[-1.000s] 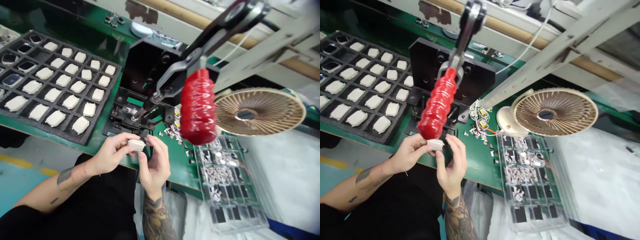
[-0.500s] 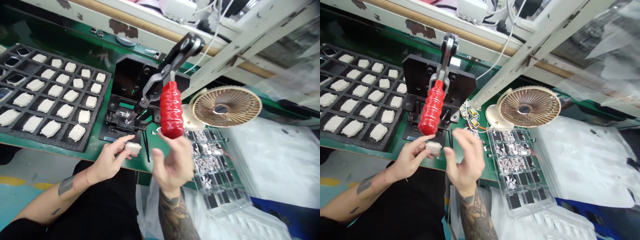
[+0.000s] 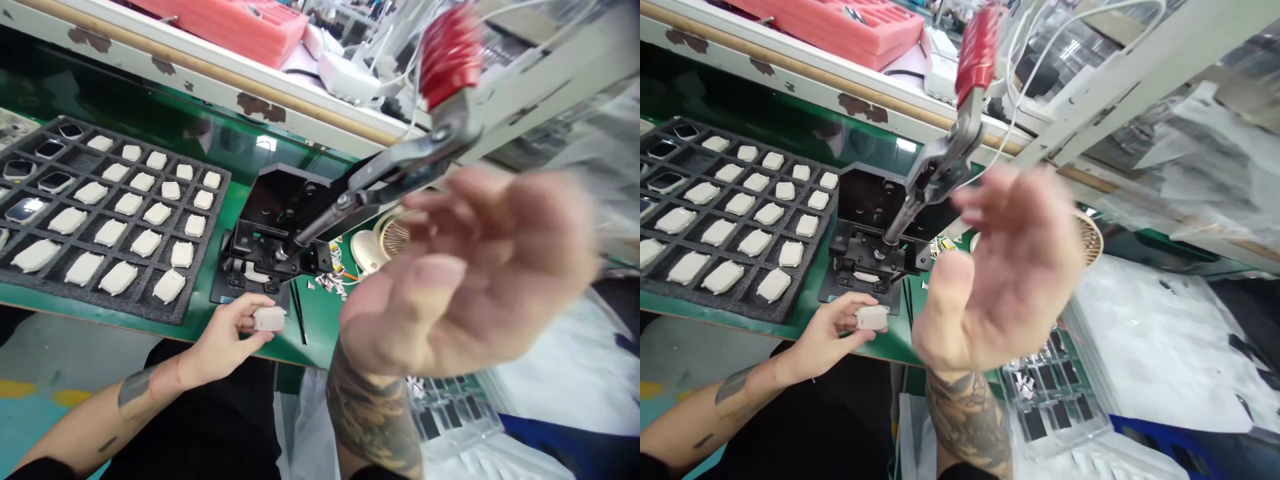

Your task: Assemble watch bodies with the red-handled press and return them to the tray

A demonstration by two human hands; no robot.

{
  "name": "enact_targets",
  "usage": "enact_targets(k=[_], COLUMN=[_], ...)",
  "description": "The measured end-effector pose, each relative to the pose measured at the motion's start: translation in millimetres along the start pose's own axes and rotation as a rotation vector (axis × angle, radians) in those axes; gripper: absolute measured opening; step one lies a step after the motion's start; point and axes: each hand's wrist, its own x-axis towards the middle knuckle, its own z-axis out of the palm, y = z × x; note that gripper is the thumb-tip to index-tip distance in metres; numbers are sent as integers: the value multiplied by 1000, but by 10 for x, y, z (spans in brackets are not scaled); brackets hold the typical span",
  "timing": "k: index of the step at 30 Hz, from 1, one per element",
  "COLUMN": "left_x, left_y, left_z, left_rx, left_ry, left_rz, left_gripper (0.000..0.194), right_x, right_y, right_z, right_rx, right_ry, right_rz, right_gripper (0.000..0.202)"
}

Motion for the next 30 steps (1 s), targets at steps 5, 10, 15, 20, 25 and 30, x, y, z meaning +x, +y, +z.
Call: enact_targets(k=[5, 10, 15, 20, 25, 30], left_x=[-162, -232, -169, -98, 238, 496], left_y=[119, 221, 217, 211, 338, 372], left_z=[-151, -268, -298, -274, -118, -88], left_rx=[115, 810, 1137, 1389, 1624, 1482], left_ry=[78, 134, 184, 319, 220, 55], left_rz=[92, 618, 748, 757, 470, 140], left_gripper=[31, 37, 44, 44, 30, 25], right_x=[-383, -566, -472, -651, -909, -1017], right_y=[-4, 67, 83, -20, -22, 76], right_z=[150, 431, 644, 424, 216, 146], right_rx=[42, 18, -41, 14, 113, 177], right_ry=[-190, -393, -402, -161, -15, -8], right_rz=[-16, -48, 38, 198, 330, 365], right_gripper=[37, 53, 36, 34, 37, 40])
